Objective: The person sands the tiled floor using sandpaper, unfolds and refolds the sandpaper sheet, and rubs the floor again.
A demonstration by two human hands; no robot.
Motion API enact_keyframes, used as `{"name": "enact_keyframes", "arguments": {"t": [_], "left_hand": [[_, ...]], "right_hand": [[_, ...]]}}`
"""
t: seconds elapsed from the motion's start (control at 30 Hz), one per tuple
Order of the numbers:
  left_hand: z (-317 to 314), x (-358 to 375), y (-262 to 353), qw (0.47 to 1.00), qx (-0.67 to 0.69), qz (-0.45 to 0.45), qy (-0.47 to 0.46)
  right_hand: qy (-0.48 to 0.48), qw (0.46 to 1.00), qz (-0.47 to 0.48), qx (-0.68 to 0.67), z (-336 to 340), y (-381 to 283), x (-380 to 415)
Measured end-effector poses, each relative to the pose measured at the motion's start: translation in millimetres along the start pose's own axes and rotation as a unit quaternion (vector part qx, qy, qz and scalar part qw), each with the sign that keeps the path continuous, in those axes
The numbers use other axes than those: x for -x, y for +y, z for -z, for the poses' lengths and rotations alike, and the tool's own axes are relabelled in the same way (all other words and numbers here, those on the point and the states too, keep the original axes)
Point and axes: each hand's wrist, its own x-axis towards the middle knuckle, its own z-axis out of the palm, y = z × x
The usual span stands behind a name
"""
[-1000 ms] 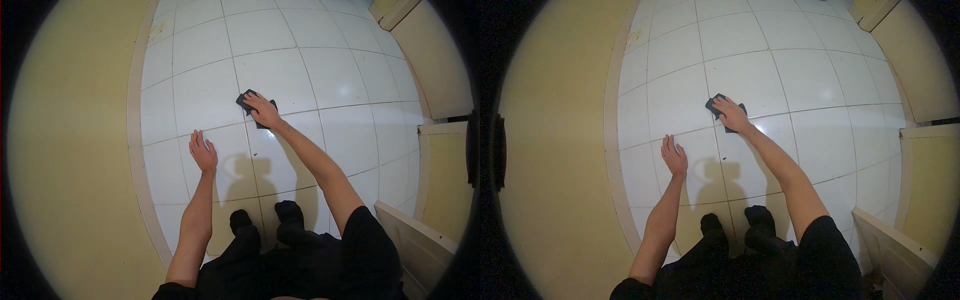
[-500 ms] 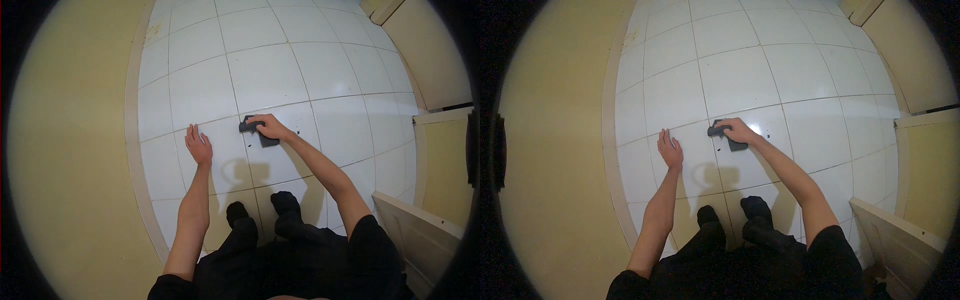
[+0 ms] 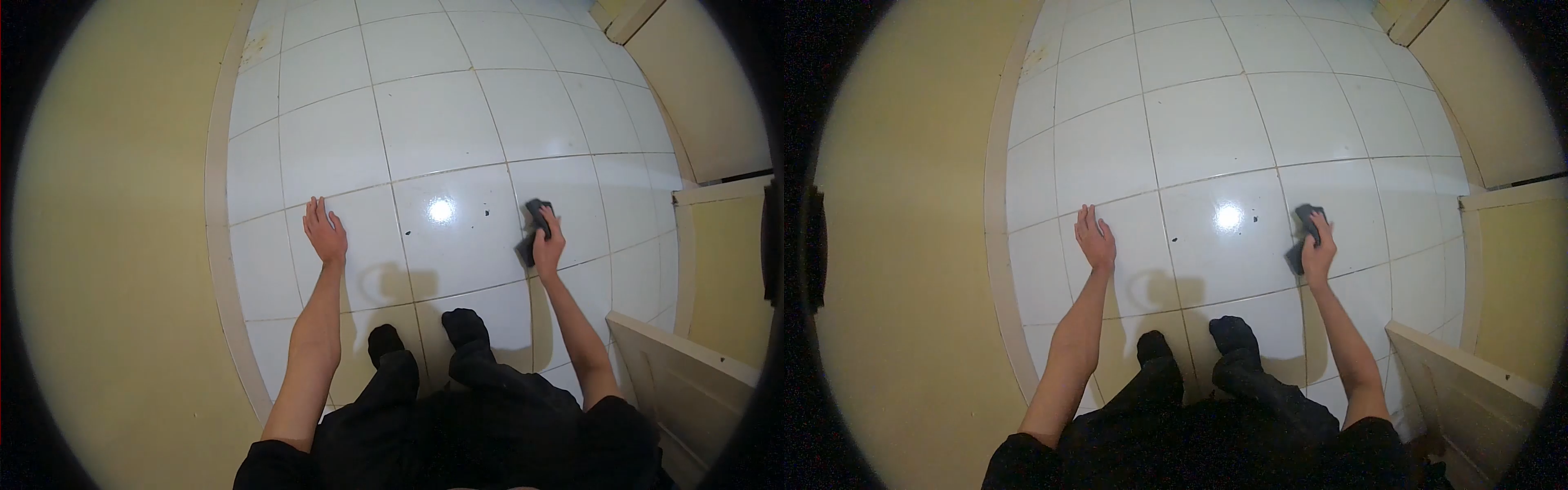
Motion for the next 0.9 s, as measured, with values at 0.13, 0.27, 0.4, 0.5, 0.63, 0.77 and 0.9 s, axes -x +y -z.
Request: {"name": "enact_keyframes", "arguments": {"t": [0.13, 0.27, 0.4, 0.5, 0.63, 0.77, 0.9], "left_hand": [[0, -2, 1, 1.000, -0.007, 0.001, 0.001], [0, -1, 2, 1.000, -0.016, 0.003, -0.003], [1, -1, 2, 1.000, -0.012, 0.002, -0.003], [4, -1, 6, 1.000, -0.010, 0.005, -0.007], [5, -2, 8, 1.000, -0.008, 0.011, -0.010], [6, -3, 9, 1.000, -0.010, 0.019, -0.014], [5, -3, 7, 1.000, -0.010, 0.019, -0.016]], "right_hand": [[0.017, 0.993, 0.008, 0.116, 8, 18, 29], [-0.016, 0.982, 0.039, 0.185, -3, 16, 14], [-0.029, 0.980, 0.078, 0.179, -19, 22, -24], [-0.033, 0.979, 0.095, 0.175, -34, 23, -55], [-0.025, 0.979, 0.103, 0.174, -59, 27, -96], [-0.012, 0.981, 0.086, 0.173, -89, 25, -132], [-0.005, 0.979, 0.086, 0.183, -127, 33, -165]]}}
